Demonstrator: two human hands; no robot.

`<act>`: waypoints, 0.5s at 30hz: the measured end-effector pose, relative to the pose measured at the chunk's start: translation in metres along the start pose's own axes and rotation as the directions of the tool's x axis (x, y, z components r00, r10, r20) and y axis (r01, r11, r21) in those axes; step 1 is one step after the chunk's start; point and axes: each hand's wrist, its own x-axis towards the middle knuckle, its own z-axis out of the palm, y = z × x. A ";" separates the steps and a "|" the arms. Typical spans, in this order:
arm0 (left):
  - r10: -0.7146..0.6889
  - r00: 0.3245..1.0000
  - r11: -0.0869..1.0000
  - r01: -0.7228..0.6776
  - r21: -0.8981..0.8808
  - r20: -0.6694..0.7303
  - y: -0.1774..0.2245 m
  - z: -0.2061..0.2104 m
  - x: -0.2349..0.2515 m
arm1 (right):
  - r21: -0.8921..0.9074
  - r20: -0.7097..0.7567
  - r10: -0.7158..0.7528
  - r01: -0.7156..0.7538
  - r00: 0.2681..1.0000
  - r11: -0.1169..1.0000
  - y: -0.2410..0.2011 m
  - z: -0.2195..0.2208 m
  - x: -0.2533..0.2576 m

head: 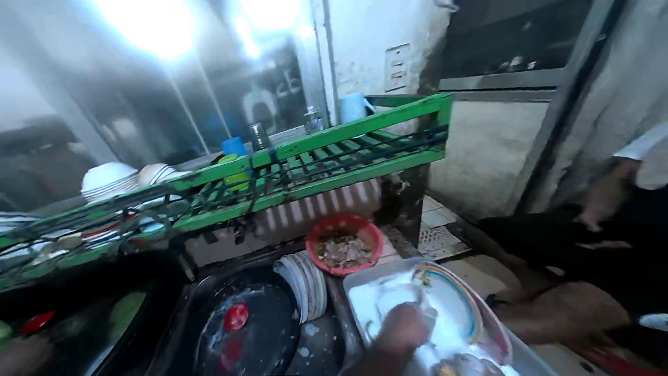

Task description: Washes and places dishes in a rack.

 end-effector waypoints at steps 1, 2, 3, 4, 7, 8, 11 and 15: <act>0.000 0.997 0.972 -0.019 -0.236 -0.078 0.000 -0.004 -0.006 | 0.052 -0.007 -0.005 0.005 1.000 0.999 0.000 -0.004 -0.002; -0.030 0.988 0.894 -0.040 -0.447 -0.149 -0.002 -0.006 -0.014 | 0.132 -0.041 -0.003 0.009 0.999 0.991 0.002 -0.005 -0.003; -0.086 0.978 0.782 -0.053 -0.621 -0.192 -0.002 -0.010 -0.022 | 0.235 -0.109 0.006 0.020 0.994 0.972 0.006 -0.003 -0.002; -0.148 0.966 0.656 -0.064 -0.752 -0.212 0.001 -0.014 -0.031 | 0.353 -0.217 0.022 0.058 0.976 0.934 0.010 -0.002 0.001; -0.206 0.962 0.466 -0.064 -0.883 -0.178 0.016 -0.019 -0.067 | 0.513 -0.590 0.119 0.257 0.798 0.819 -0.003 -0.010 0.003; -0.153 0.974 0.491 -0.074 -0.868 -0.170 0.020 -0.017 -0.079 | 0.494 -0.677 0.101 0.348 0.729 0.797 -0.013 -0.011 0.001; -0.043 0.983 0.653 -0.108 -0.749 -0.178 0.029 -0.004 -0.109 | 0.349 -0.717 -0.039 0.407 0.696 0.844 -0.050 -0.022 -0.001; -0.065 0.988 0.718 -0.052 -0.694 -0.142 0.032 -0.009 -0.127 | 0.790 -0.169 0.217 0.000 0.961 0.614 -0.058 -0.086 0.027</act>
